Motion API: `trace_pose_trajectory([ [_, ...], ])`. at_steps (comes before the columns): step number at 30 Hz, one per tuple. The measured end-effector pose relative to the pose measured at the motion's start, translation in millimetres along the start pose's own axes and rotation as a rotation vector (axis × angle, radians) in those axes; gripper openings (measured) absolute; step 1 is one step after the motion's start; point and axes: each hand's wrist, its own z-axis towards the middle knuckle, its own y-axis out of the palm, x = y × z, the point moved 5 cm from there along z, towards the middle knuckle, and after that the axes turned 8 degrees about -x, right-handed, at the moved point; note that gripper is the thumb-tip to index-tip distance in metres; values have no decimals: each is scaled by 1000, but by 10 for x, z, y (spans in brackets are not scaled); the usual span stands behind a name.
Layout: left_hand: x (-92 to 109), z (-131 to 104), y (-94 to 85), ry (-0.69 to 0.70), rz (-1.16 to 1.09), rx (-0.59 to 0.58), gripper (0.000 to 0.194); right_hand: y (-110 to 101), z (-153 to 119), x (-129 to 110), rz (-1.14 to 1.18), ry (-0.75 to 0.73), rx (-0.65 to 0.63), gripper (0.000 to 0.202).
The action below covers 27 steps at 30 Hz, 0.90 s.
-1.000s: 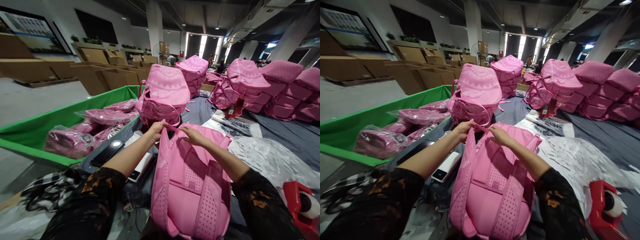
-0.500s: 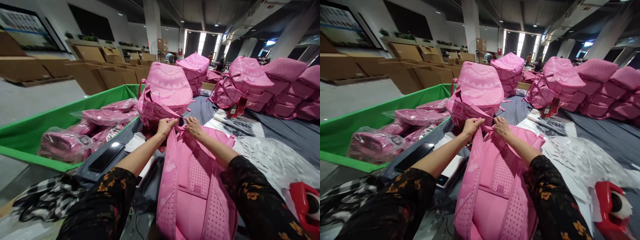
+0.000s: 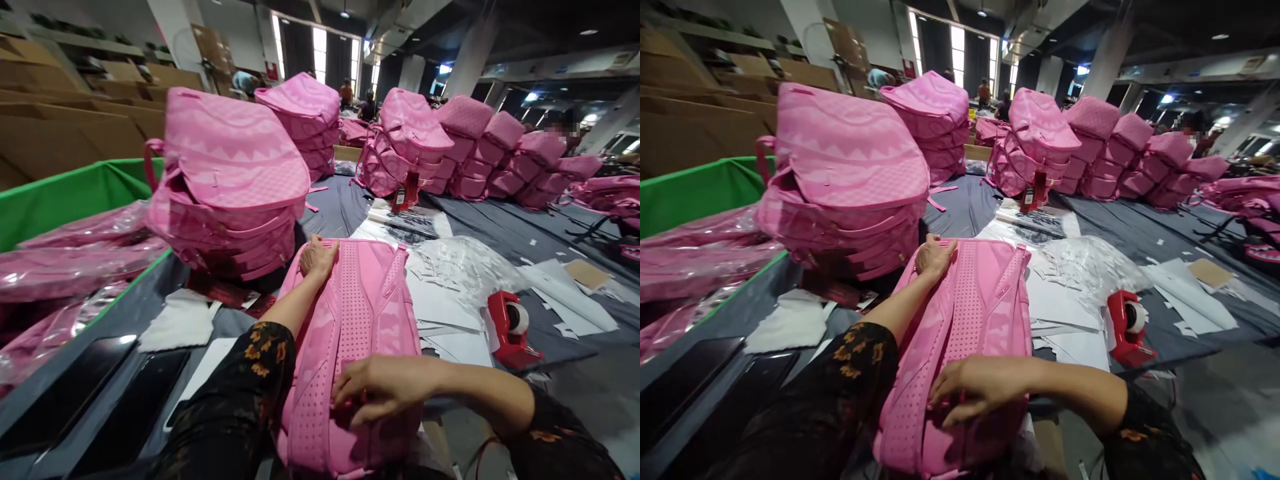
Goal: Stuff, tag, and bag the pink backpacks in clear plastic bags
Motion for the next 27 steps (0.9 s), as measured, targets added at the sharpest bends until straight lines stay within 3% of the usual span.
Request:
trace_pose_trajectory([
  [2, 76, -19, 16, 169, 291, -79, 49, -539, -336, 201, 10, 179, 332, 40],
  [4, 162, -3, 2, 369, 530, -168, 51, -1164, -753, 520, -154, 529, 771, 44],
  [5, 208, 4, -15, 467, 607, -187, 50, -1417, -920, 690, -217, 721, 898, 44],
  [6, 255, 7, -32, 553, 660, -181, 49, -1622, -1028, 861, -248, 902, 945, 45],
  [8, 360, -16, -16, 707, 692, -131, 45, -1910, -1079, 1140, -285, 1165, 904, 46],
  [10, 463, -77, 128, 840, 636, -146, 40, -2073, -985, 1259, -348, 1256, 847, 38],
  [12, 569, -168, 404, 969, 495, -299, 40, -2151, -872, 1188, -474, 1197, 919, 29],
  [15, 760, -335, 827, 1136, 120, -604, 36, -2120, -819, 911, -694, 981, 1109, 29],
  [17, 872, -418, 1005, 1176, -83, -687, 28, -2037, -856, 791, -746, 840, 1162, 29],
  [19, 936, -468, 1091, 1145, -265, -712, 24, -1955, -932, 769, -705, 750, 1207, 25],
  [22, 948, -494, 1084, 1058, -520, -744, 28, -1872, -1035, 831, -575, 676, 1316, 22],
  [27, 1020, -356, 933, 1025, -471, -550, 32, -1842, -925, 858, -364, 425, 1298, 27],
])
